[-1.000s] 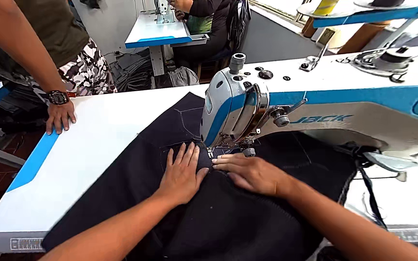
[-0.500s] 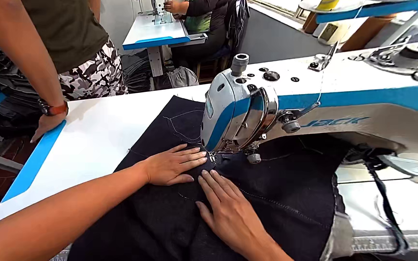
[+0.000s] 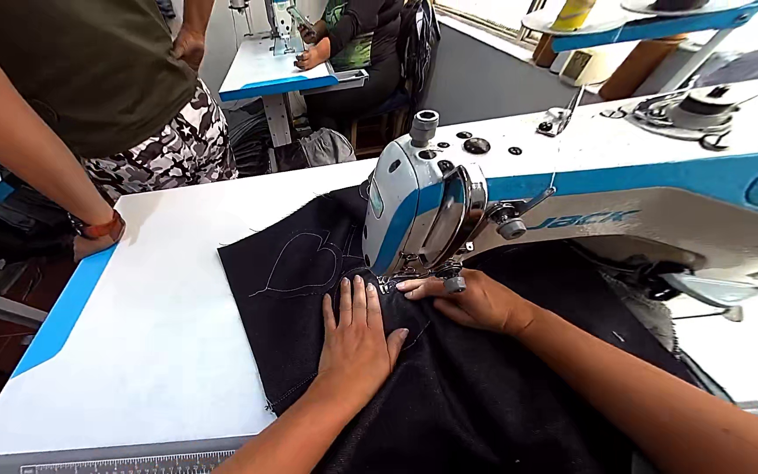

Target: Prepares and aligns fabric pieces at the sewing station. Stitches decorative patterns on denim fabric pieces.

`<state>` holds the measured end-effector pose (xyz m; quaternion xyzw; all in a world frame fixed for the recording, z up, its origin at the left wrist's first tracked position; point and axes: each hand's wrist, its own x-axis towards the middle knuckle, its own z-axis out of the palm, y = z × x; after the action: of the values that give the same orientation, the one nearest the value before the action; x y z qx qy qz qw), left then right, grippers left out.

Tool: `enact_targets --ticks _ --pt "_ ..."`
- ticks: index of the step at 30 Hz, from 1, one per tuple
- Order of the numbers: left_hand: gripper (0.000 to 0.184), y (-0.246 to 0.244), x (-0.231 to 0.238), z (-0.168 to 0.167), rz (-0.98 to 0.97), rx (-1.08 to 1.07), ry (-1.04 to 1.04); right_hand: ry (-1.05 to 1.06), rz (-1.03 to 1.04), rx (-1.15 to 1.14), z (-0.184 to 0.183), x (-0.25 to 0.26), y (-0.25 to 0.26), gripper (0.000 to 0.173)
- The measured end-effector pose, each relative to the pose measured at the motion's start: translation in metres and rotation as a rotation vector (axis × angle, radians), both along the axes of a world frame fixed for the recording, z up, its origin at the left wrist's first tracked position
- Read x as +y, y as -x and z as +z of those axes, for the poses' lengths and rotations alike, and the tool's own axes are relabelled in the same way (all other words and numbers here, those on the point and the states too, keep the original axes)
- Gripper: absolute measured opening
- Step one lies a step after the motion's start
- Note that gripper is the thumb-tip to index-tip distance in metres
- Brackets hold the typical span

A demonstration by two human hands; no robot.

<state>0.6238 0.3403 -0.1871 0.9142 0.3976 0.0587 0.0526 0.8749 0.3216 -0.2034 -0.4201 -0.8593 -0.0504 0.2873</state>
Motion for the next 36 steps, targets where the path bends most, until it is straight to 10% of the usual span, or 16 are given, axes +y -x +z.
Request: enact_targets --ticks 20,36 --pt "0.083 -0.030 -0.015 0.022 0.169 0.163 0.206 -0.109 -0.100 -0.009 -0.003 0.008 0.002 0.029" --pt "0.075 -0.025 -0.025 0.014 0.140 -0.110 0.092 0.119 -0.213 0.035 0.017 -0.014 0.014 0.029"
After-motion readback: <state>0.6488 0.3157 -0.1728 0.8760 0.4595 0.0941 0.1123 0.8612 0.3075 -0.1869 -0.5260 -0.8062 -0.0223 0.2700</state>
